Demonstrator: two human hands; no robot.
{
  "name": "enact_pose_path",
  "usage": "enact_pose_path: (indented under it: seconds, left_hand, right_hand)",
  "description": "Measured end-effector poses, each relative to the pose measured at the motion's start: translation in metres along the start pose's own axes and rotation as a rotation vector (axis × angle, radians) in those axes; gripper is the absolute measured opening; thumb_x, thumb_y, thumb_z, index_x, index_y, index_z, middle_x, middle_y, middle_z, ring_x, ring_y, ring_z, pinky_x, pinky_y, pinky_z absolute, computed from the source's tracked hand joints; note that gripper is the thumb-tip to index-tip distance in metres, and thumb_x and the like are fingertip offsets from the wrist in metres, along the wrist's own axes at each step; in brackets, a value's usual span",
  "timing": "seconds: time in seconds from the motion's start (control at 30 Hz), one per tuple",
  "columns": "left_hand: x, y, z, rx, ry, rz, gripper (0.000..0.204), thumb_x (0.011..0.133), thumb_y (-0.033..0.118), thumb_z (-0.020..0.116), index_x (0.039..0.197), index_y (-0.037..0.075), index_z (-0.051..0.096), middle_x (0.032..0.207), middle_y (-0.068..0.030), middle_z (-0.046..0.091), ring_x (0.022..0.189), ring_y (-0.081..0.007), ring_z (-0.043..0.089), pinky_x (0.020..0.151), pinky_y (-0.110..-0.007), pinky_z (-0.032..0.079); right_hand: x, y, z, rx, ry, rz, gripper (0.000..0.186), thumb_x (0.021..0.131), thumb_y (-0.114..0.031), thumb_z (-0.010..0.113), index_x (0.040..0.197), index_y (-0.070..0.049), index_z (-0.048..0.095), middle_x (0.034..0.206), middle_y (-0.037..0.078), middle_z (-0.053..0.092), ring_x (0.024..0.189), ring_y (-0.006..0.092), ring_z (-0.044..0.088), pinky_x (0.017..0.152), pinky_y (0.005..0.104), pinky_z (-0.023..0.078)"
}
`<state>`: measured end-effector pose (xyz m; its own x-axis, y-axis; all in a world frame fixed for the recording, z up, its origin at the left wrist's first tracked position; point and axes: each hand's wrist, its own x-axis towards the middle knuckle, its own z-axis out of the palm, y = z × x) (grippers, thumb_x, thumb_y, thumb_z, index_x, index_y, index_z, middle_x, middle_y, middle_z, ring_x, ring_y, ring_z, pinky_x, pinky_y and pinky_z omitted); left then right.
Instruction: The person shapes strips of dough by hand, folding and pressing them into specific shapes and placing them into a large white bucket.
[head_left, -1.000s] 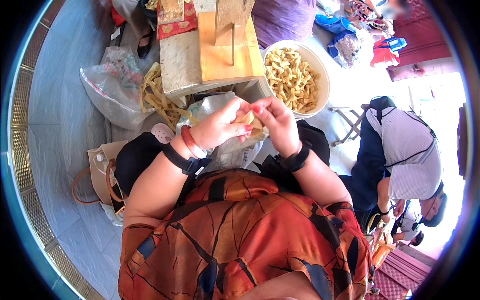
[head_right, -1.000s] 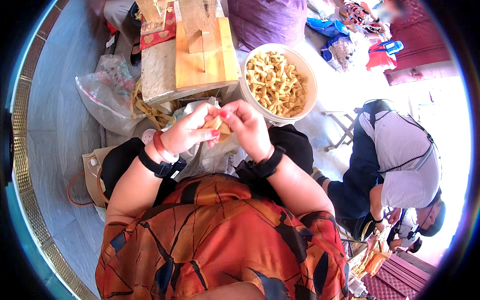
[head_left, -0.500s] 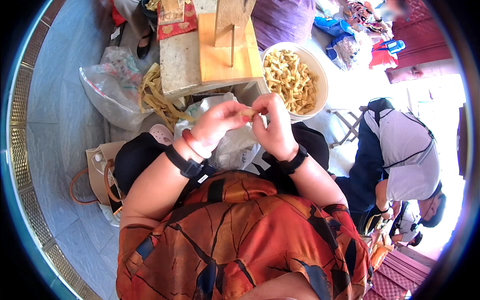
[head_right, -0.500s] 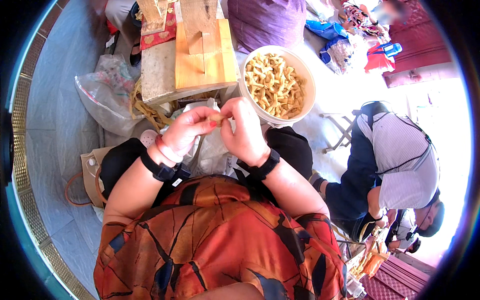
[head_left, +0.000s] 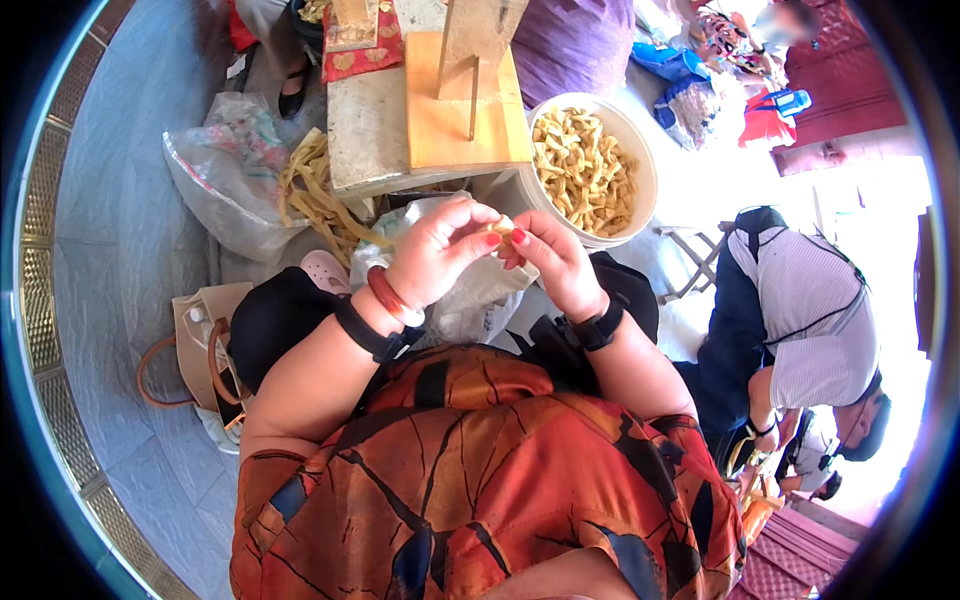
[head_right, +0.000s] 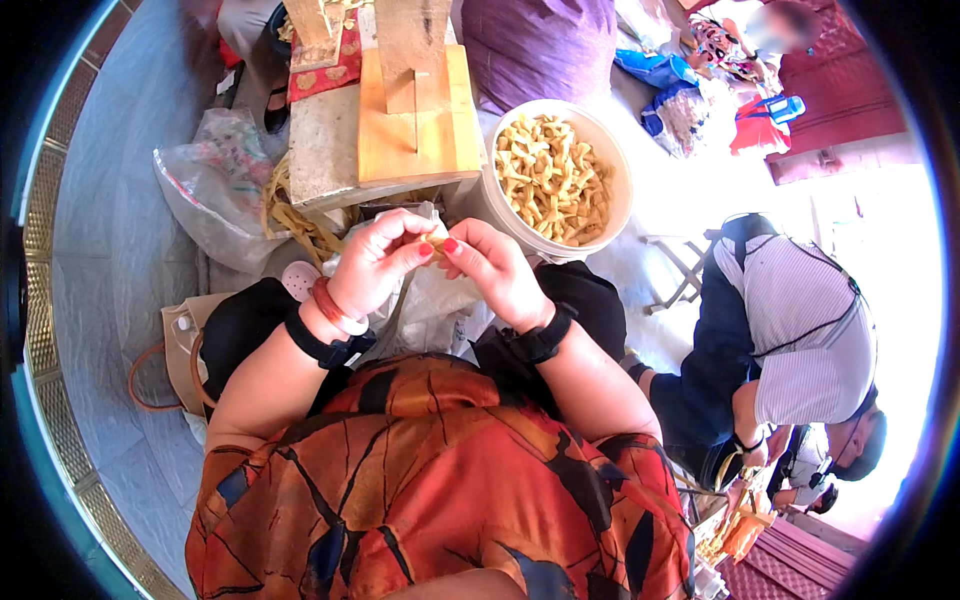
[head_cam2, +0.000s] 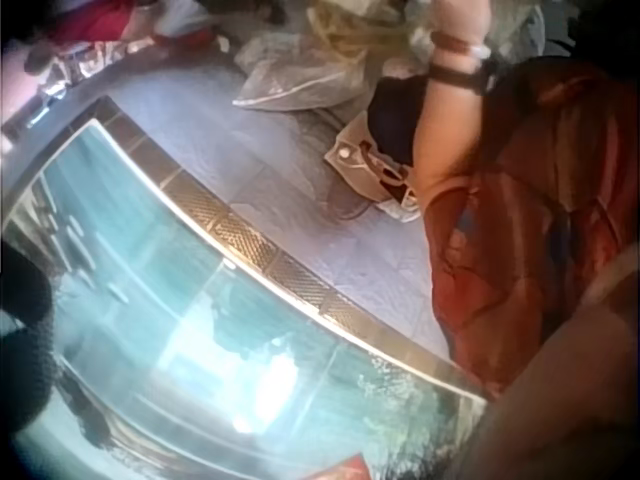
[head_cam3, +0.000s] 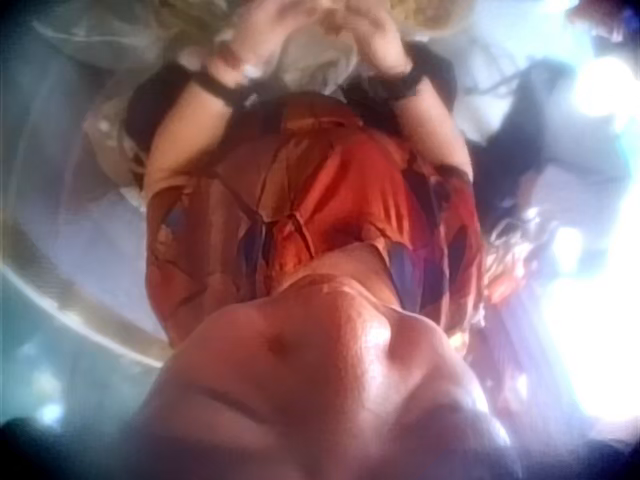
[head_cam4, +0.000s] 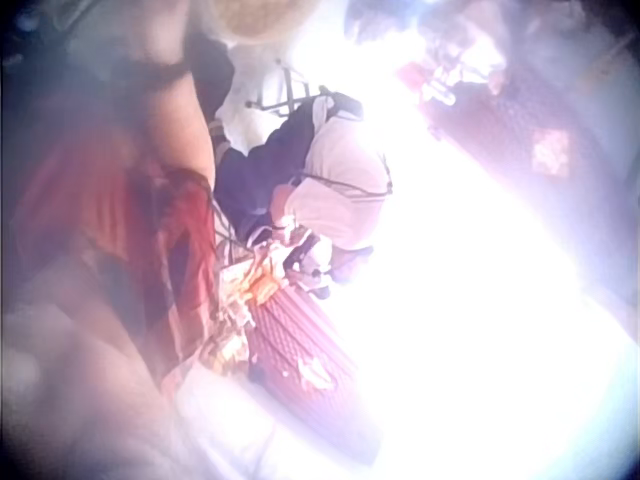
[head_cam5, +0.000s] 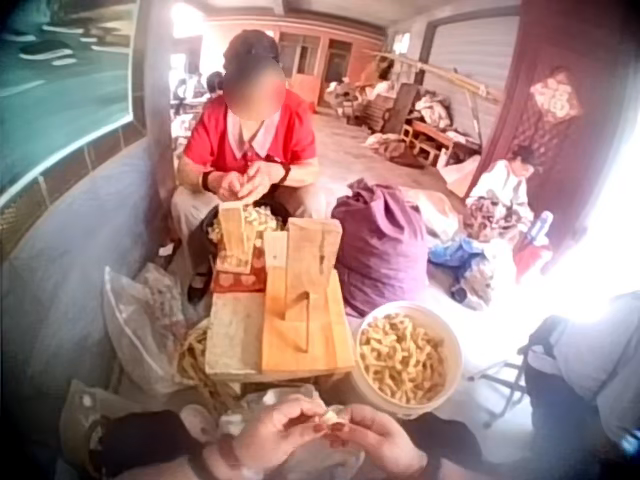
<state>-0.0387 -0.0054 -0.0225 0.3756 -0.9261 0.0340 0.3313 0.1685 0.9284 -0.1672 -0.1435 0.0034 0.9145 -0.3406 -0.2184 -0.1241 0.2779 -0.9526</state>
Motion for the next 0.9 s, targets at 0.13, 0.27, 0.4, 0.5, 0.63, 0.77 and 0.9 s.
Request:
enact_pose_path:
  seconds: [0.13, 0.27, 0.4, 0.5, 0.63, 0.77, 0.9]
  left_hand:
    - [-0.002, -0.003, 0.003, 0.273, 0.079, 0.129, 0.018, 0.096, 0.011, 0.055, 0.111, 0.001, 0.058, 0.103, -0.003, 0.061, 0.091, -0.0082, 0.055, 0.082, -0.023, 0.045]
    - [-0.004, 0.004, 0.009, 0.205, 0.069, 0.065, 0.022, 0.098, 0.016, 0.053, 0.112, 0.001, 0.058, 0.093, -0.0026, 0.061, 0.083, -0.0074, 0.056, 0.074, -0.023, 0.048]
    - [-0.002, 0.0, 0.009, 0.101, 0.067, 0.011, 0.023, 0.098, 0.02, 0.053, 0.112, 0.003, 0.059, 0.08, 0.0017, 0.055, 0.072, -0.0049, 0.051, 0.065, -0.021, 0.045]
    - [0.0, 0.012, -0.003, 0.06, -0.033, -0.132, 0.022, 0.098, 0.022, 0.053, 0.11, 0.005, 0.06, 0.073, 0.0045, 0.05, 0.065, -0.0027, 0.046, 0.06, -0.019, 0.04]
    - [0.0, 0.012, -0.008, 0.073, -0.047, -0.105, 0.021, 0.098, 0.023, 0.053, 0.103, 0.005, 0.062, 0.072, 0.0041, 0.051, 0.065, -0.0032, 0.047, 0.06, -0.019, 0.04]
    - [0.006, 0.011, -0.009, 0.368, 0.204, 0.267, 0.02, 0.099, 0.02, 0.051, 0.099, 0.003, 0.062, 0.079, 0.0, 0.061, 0.072, -0.0081, 0.055, 0.068, -0.023, 0.045]
    - [0.0, 0.032, -0.012, 0.589, 0.231, 0.32, 0.014, 0.095, 0.012, 0.054, 0.103, 0.003, 0.061, 0.085, -0.0082, 0.065, 0.08, -0.0156, 0.064, 0.071, -0.028, 0.049]
  right_hand:
    - [0.006, -0.013, -0.002, -1.241, 0.074, -0.642, 0.011, 0.081, -0.01, 0.066, 0.084, -0.004, 0.058, 0.076, 0.01, 0.059, 0.069, 0.0277, 0.059, 0.061, 0.0378, 0.046]
    - [0.009, -0.023, 0.003, -1.1, 0.092, -0.638, 0.015, 0.082, -0.014, 0.069, 0.078, -0.004, 0.057, 0.067, 0.009, 0.057, 0.06, 0.0271, 0.056, 0.057, 0.0357, 0.045]
    - [0.007, -0.015, 0.001, -0.54, 0.086, -0.184, 0.025, 0.089, -0.026, 0.067, 0.079, -0.006, 0.057, 0.063, 0.001, 0.054, 0.055, 0.0091, 0.048, 0.052, 0.0232, 0.038]
    - [0.008, -0.013, -0.002, 0.054, -0.017, 0.109, 0.027, 0.094, -0.033, 0.061, 0.079, -0.01, 0.057, 0.064, -0.005, 0.053, 0.056, 0.001, 0.042, 0.05, 0.0162, 0.032]
    - [0.008, -0.018, 0.001, -0.504, -0.009, -0.11, 0.029, 0.093, -0.027, 0.063, 0.075, -0.006, 0.057, 0.062, -0.004, 0.052, 0.056, 0.0061, 0.048, 0.05, 0.0235, 0.037]
    - [-0.005, -0.037, 0.003, -0.839, -0.124, -0.429, 0.028, 0.096, -0.022, 0.057, 0.074, -0.004, 0.056, 0.062, -0.001, 0.052, 0.057, 0.0091, 0.049, 0.051, 0.0274, 0.041]
    - [-0.011, -0.034, -0.011, -0.461, -0.073, 0.027, 0.023, 0.097, -0.022, 0.055, 0.087, -0.002, 0.057, 0.073, 0.002, 0.058, 0.067, 0.012, 0.054, 0.063, 0.0288, 0.046]
